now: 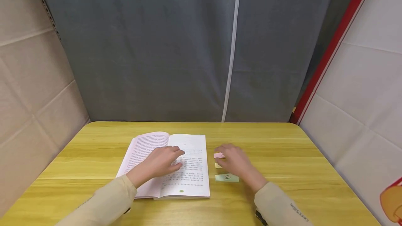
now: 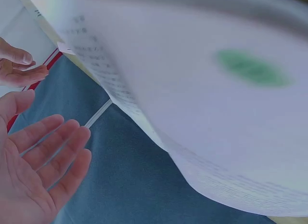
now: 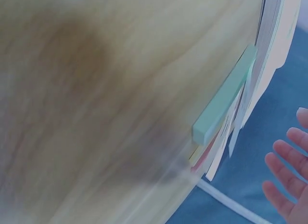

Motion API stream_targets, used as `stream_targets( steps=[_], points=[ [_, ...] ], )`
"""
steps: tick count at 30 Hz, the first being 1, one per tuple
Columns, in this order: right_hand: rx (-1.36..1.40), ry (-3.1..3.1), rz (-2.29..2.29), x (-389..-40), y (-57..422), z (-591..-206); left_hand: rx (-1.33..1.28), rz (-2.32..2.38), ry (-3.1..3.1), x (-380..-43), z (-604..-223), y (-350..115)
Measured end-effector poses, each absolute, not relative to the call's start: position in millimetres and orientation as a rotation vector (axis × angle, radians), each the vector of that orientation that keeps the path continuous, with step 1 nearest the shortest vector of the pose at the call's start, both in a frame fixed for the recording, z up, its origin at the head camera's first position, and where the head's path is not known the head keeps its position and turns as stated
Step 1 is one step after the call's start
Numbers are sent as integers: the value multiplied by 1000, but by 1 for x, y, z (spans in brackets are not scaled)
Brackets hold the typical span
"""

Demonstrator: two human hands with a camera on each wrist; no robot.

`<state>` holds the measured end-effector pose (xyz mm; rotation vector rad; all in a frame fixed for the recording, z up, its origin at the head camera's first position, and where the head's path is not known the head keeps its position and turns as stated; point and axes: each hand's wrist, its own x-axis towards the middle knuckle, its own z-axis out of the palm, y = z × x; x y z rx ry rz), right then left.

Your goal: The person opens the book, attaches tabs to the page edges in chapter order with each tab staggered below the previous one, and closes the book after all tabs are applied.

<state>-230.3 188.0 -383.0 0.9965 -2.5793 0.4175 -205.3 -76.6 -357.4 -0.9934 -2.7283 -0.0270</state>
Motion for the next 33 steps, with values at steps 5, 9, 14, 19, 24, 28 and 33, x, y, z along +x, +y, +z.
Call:
stream_targets(
  steps=[5, 9, 14, 19, 24, 28, 33],
  points=[
    [886, -2629, 440, -235, 194, -384, -998, -3, -2772, -215, -353, -60],
    [856, -2661, 409, -238, 198, -386, -995, 31, -2814, -221, -355, -45],
    [850, -2695, 373, -242, 202, -389, -1002, 62, -2837, -228, -361, -26],
    [837, -2728, 346, -246, 205, -393, -1004, 61, -2865, -235, -370, -8],
    [819, -2768, 323, -249, 206, -396, -1003, 43, -2881, -238, -374, 7],
    [813, -2785, 311, -250, 206, -398, -1018, 19, -2885, -240, -378, 17],
    [829, -2785, 304, -251, 209, -401, -1018, 39, -2910, -241, -380, 26]
  ],
)
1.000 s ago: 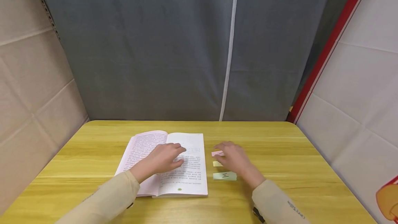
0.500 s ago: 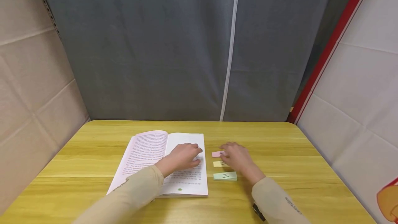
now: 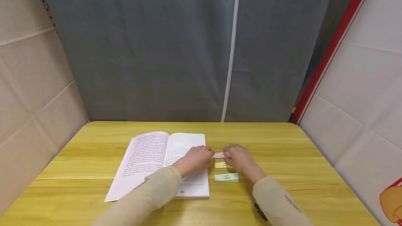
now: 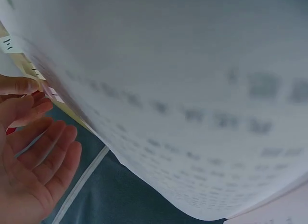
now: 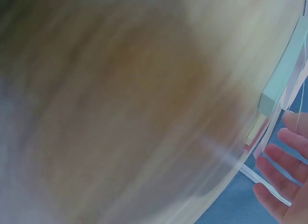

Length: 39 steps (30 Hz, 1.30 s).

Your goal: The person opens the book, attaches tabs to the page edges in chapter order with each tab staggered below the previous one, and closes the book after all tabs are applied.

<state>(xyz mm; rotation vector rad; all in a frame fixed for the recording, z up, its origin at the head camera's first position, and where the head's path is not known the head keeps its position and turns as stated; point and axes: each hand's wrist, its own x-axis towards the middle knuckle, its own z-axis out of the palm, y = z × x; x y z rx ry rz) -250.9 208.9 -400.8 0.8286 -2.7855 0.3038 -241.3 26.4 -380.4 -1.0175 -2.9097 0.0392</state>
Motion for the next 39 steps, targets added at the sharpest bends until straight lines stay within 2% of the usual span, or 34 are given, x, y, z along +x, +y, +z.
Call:
stream_targets(
  steps=[39],
  points=[
    [849, -2841, 214, -258, 204, -402, -817, 381, -2832, -255, -401, 64]
  ],
)
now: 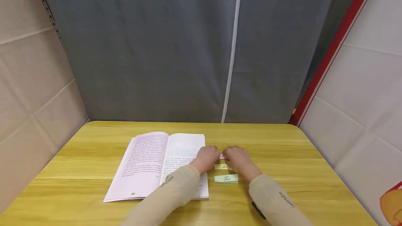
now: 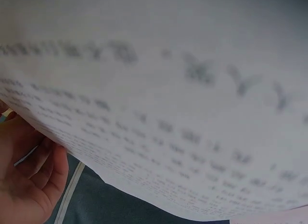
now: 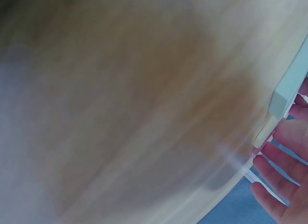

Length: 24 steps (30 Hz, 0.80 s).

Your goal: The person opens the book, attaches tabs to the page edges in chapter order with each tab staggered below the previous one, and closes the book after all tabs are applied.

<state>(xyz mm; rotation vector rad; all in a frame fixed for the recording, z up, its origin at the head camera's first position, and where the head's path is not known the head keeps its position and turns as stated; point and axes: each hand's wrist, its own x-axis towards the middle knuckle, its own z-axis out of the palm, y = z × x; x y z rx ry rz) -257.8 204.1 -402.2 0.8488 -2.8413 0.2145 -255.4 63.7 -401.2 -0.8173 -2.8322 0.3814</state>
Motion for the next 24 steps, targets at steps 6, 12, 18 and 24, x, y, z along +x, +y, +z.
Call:
stream_targets(
  steps=[6, 12, 18, 24],
  points=[
    [817, -2865, 199, -259, 203, -403, -831, 355, -2799, -256, -403, 65],
    [805, -2878, 176, -259, 202, -403, -849, 357, -2767, -258, -406, 66],
    [822, -2860, 173, -257, 202, -403, -860, 326, -2755, -255, -405, 65],
    [843, -2841, 194, -257, 202, -404, -855, 320, -2784, -253, -404, 64]
  ],
)
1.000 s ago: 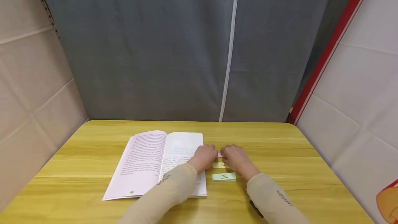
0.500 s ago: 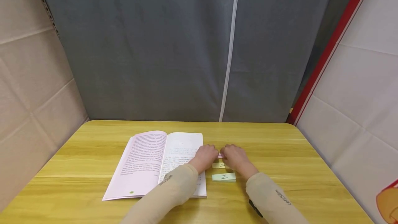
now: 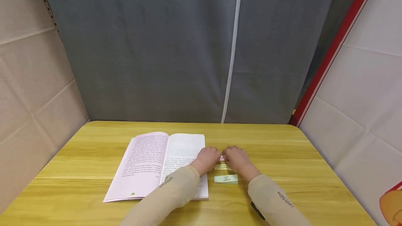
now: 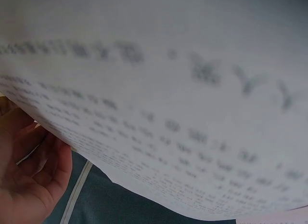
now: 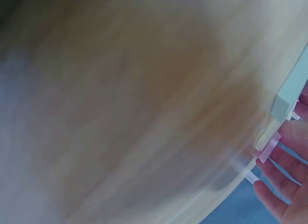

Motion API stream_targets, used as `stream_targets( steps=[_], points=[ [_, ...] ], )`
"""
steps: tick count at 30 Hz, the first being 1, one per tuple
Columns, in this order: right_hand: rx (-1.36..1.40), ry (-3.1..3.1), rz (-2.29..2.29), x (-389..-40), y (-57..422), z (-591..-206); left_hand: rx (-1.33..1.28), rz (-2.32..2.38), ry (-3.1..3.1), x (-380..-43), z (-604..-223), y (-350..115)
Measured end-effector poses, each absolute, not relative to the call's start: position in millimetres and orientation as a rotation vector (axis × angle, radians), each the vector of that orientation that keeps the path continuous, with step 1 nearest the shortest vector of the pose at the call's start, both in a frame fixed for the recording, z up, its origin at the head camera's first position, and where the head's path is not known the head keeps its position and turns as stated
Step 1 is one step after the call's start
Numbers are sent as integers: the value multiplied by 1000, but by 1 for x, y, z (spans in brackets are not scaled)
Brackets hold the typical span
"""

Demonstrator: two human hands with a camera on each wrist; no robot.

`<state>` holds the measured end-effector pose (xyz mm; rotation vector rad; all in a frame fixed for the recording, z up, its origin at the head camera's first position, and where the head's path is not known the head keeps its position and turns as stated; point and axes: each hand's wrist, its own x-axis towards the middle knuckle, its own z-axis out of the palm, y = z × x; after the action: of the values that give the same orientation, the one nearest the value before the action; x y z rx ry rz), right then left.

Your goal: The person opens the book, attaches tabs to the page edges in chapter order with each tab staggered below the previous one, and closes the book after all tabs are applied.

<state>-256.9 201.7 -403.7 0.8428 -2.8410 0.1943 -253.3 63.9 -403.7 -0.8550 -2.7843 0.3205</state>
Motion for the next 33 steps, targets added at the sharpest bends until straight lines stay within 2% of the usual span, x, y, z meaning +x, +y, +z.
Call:
stream_targets(
  steps=[24, 33],
  points=[
    [897, -2832, 259, -257, 206, -406, -849, 383, -2730, -253, -404, 63],
    [922, -2794, 267, -258, 209, -403, -894, 199, -2728, -256, -399, 58]
  ],
)
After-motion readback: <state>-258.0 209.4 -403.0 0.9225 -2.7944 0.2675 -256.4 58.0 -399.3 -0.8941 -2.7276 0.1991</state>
